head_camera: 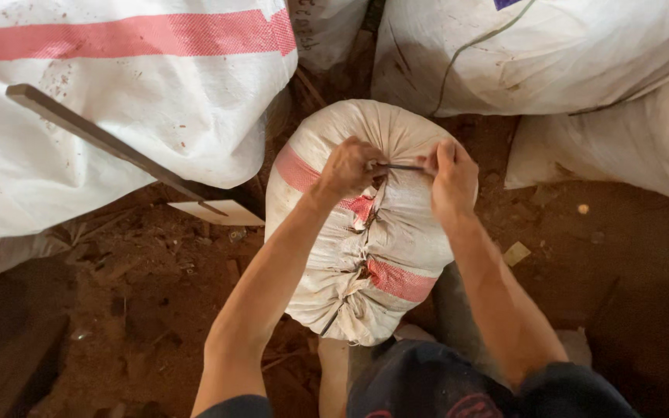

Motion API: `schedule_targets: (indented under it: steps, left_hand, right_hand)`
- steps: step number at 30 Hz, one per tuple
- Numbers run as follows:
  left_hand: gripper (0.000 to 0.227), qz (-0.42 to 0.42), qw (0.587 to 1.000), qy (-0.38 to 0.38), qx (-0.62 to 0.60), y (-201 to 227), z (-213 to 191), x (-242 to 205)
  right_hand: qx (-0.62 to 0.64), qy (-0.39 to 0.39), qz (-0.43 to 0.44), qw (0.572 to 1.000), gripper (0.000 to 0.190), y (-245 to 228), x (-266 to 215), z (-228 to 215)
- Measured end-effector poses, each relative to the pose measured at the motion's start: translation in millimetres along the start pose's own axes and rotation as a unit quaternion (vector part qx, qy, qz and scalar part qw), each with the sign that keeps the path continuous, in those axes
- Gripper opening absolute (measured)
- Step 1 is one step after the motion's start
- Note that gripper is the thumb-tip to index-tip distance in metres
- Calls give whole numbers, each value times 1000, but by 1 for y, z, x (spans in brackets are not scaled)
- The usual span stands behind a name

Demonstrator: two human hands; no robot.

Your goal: The person gathers the open top of a large white sack filled with brown material, then uses a black plastic tie to cinch and secure the sack closed. The person repeatedly twists and pulls the tie to tighten the closure.

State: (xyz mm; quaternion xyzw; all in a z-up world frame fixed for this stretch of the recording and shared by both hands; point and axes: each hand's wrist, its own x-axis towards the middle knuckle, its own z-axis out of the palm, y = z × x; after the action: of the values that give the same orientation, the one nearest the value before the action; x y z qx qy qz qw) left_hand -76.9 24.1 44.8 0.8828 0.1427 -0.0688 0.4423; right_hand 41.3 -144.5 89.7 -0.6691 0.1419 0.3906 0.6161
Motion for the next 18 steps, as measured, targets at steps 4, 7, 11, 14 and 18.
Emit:
schedule_targets:
  steps: [4,7,11,14,18]
  left_hand:
    - [19,35,997,38,-49,-12,-4,-2]
    - [23,52,994,51,-76,-16,-6,-8]
    - [23,38,993,47,-100,-15,-9,-10]
    - [21,65,991,52,-102,-13,-12,-15]
    - [11,79,993,49,-74,-13,-15,-21]
  right_hand:
    - [69,36,1,997,30,21,-25,1]
    - [70,48,-15,996,30,38,-35,13]
    - [-9,76,-16,997,27,54,-44,31]
    - [-35,91,-41,994,31,63,-48,38]
    - [-34,51,-58,996,26,69,-50,42]
